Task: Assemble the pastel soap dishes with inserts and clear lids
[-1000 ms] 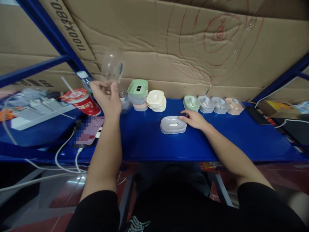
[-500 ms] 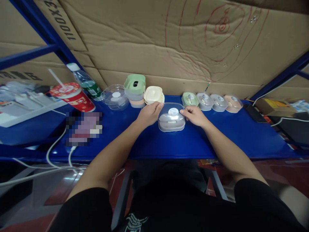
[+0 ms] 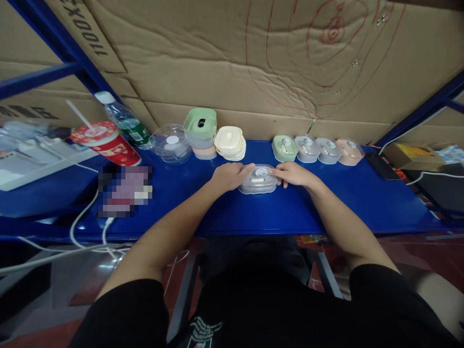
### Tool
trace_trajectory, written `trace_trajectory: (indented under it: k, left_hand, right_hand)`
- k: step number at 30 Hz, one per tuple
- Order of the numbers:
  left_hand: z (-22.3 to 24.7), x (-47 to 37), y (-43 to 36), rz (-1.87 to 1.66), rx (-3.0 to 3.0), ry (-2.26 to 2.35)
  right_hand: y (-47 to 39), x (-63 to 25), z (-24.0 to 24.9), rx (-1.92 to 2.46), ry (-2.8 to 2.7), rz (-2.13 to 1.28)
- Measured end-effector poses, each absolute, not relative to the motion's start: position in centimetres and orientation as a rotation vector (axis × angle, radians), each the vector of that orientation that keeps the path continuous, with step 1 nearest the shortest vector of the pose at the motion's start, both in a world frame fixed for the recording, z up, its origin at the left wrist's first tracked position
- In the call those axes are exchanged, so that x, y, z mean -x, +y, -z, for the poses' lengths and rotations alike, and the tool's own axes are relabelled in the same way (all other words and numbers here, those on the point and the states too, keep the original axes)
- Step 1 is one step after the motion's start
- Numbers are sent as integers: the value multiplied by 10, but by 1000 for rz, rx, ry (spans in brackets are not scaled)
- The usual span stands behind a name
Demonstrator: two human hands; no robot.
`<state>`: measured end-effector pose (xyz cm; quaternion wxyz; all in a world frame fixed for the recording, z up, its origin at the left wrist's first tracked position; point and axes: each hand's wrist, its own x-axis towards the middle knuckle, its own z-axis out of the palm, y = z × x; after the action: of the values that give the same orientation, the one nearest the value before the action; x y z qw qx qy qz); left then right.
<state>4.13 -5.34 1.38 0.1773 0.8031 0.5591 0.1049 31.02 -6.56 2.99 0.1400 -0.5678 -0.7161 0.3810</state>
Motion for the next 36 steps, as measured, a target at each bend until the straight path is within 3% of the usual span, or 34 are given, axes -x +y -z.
trace_trajectory:
  k: [4,9,12,19,26,31,36]
  left_hand:
    - [-15,-37,-47,-278,-2255,1537]
    - [-12,-32,-40,-378,-1967,1385]
    - [-9,-30,-38,-387,-1858,1416]
    - [-8,-41,-40,-503,-1546,1316]
    - [-9,-42,-44,-482,-1619,1262]
    - [-15,-31,-44,-610,-2060,1541]
    - [-16,-22,-38,-749,-2109,1668]
  right_hand:
    - [-61,-310,-23,1591,-2025,-1032]
    - [-59,-307,-19,1741,-1996,-342]
    - [-65,-302,-20,1661,-2028,-127]
    - [-68,-287,-11,1171,-2533,38]
    - [-46,-316,-5,1412,-2336,157]
    - [-51,-311,-3,1333,-2464,136]
    - [-48,-311,6,1403,-2481,143]
